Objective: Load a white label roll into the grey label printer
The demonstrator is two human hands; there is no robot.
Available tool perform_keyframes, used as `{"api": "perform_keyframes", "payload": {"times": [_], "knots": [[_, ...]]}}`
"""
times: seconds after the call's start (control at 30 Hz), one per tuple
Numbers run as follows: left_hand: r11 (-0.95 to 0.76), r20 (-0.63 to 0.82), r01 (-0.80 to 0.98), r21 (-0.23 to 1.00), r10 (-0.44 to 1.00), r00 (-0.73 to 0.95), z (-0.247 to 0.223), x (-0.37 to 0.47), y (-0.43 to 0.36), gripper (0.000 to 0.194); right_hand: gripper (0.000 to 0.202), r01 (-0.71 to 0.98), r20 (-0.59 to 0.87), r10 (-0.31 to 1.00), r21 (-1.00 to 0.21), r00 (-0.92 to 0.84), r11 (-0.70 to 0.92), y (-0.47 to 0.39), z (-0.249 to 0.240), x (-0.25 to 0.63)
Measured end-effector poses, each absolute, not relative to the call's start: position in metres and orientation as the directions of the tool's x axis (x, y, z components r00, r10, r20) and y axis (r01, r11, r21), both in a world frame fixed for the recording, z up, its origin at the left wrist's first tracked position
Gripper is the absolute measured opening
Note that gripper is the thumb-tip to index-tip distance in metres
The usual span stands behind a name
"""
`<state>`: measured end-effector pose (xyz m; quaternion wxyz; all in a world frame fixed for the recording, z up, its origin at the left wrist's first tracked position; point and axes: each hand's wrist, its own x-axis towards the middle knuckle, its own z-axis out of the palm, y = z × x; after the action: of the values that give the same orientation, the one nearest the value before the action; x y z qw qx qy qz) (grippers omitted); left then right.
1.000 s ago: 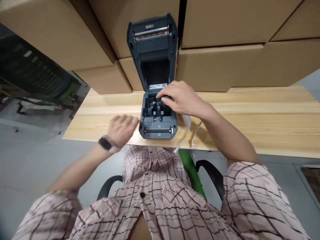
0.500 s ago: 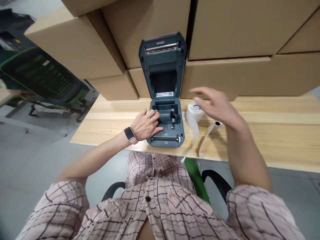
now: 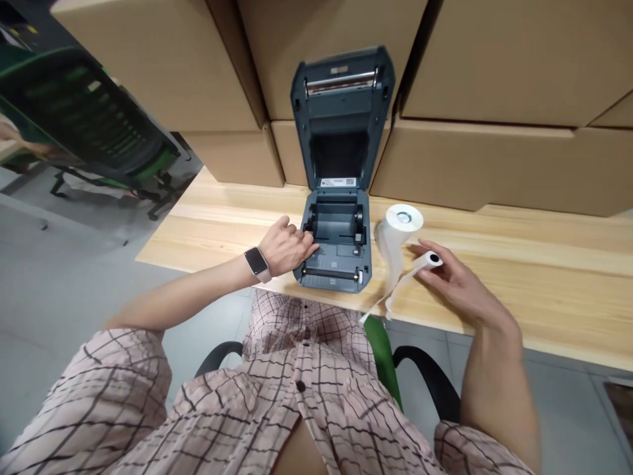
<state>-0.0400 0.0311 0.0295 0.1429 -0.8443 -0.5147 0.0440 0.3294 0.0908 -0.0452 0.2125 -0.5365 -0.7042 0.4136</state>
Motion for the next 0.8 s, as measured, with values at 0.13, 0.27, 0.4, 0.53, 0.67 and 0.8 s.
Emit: {"api": "perform_keyframes", "payload": {"times": [0.13, 0.27, 0.4, 0.53, 0.67, 0.8], "knots": [[-0.406, 0.112, 0.891, -0.203, 0.894, 0.433, 0.025, -0.04, 0.032, 0.052, 0.041, 0.285, -0.207, 0.909, -0.953, -0.361, -0.104, 0.089, -0.017, 0.339], [-0.393, 0.151, 0.915, -0.088, 0.903, 0.402, 0.022, -0.044, 0.033, 0.052, 0.04, 0.27, 0.026, 0.835, -0.941, -0.55, 0.207, 0.095, 0.046, 0.309], [-0.388, 0.146, 0.921, -0.01, 0.911, 0.386, 0.022, -0.051, 0.034, 0.05, 0.049, 0.318, 0.029, 0.488, -0.725, -0.872, 0.611, 0.119, 0.088, 0.232], [-0.348, 0.125, 0.937, -0.014, 0.93, 0.347, 0.022, -0.052, 0.031, 0.051, 0.054, 0.351, 0.004, 0.393, -0.443, -0.92, 0.825, 0.14, 0.067, 0.17], [-0.297, 0.155, 0.955, 0.011, 0.944, 0.292, 0.015, -0.05, 0.028, 0.053, 0.053, 0.415, -0.066, 0.414, -0.274, -0.908, 0.868, 0.146, 0.038, 0.155], [-0.31, 0.244, 0.948, 0.07, 0.927, 0.285, 0.007, -0.053, 0.028, 0.055, 0.051, 0.341, -0.053, 0.341, -0.29, -0.939, 0.894, 0.146, 0.032, 0.159]]}}
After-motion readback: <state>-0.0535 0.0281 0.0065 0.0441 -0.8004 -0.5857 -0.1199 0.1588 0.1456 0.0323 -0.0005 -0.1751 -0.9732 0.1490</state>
